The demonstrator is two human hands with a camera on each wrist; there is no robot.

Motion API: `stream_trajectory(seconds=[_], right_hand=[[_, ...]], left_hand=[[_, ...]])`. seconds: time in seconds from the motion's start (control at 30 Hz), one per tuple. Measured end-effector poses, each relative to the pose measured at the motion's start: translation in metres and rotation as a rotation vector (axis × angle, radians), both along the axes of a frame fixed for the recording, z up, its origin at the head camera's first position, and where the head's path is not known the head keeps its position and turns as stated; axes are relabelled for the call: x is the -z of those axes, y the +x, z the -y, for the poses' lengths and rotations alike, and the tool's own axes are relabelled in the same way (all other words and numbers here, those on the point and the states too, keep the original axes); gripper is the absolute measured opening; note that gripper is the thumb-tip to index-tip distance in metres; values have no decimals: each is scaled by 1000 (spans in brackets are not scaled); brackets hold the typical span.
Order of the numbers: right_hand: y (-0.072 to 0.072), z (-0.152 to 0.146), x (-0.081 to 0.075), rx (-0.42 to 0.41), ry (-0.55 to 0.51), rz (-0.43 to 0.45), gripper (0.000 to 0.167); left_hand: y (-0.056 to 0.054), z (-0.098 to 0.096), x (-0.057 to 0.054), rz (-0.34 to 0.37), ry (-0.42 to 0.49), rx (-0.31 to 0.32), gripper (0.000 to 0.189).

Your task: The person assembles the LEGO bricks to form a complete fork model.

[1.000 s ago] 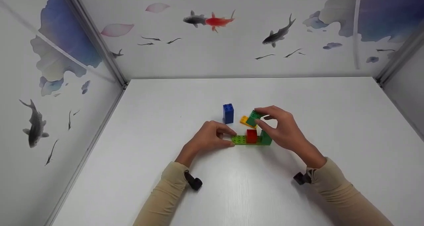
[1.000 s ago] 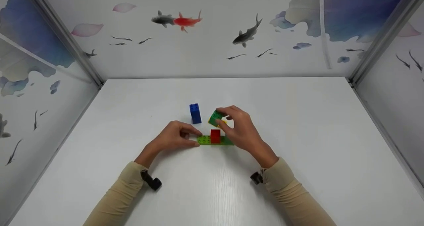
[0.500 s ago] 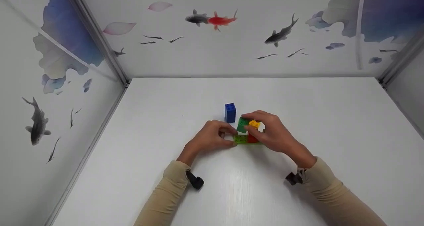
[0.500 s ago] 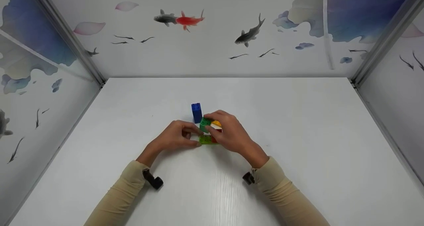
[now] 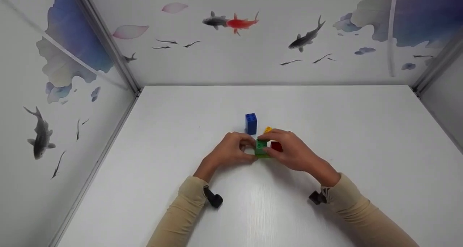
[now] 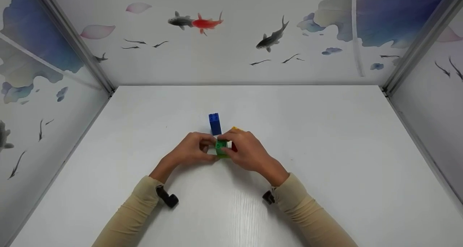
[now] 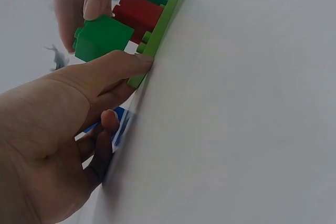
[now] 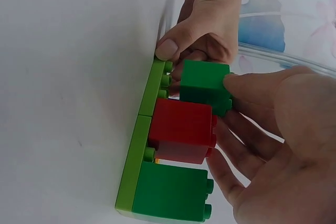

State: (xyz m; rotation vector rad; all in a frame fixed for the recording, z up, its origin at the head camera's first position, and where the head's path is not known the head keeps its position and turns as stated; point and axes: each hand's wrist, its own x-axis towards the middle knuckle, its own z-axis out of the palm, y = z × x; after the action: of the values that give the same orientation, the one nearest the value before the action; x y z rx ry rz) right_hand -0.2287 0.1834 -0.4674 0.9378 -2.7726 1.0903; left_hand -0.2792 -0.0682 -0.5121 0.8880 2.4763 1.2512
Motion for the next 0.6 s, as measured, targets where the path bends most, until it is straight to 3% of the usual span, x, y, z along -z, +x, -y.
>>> stream_trajectory(seconds=[0.6], right_hand=[[0,3,6,32,52,14,36]], left_hand=[[1,0,0,18,-22,-8,41]])
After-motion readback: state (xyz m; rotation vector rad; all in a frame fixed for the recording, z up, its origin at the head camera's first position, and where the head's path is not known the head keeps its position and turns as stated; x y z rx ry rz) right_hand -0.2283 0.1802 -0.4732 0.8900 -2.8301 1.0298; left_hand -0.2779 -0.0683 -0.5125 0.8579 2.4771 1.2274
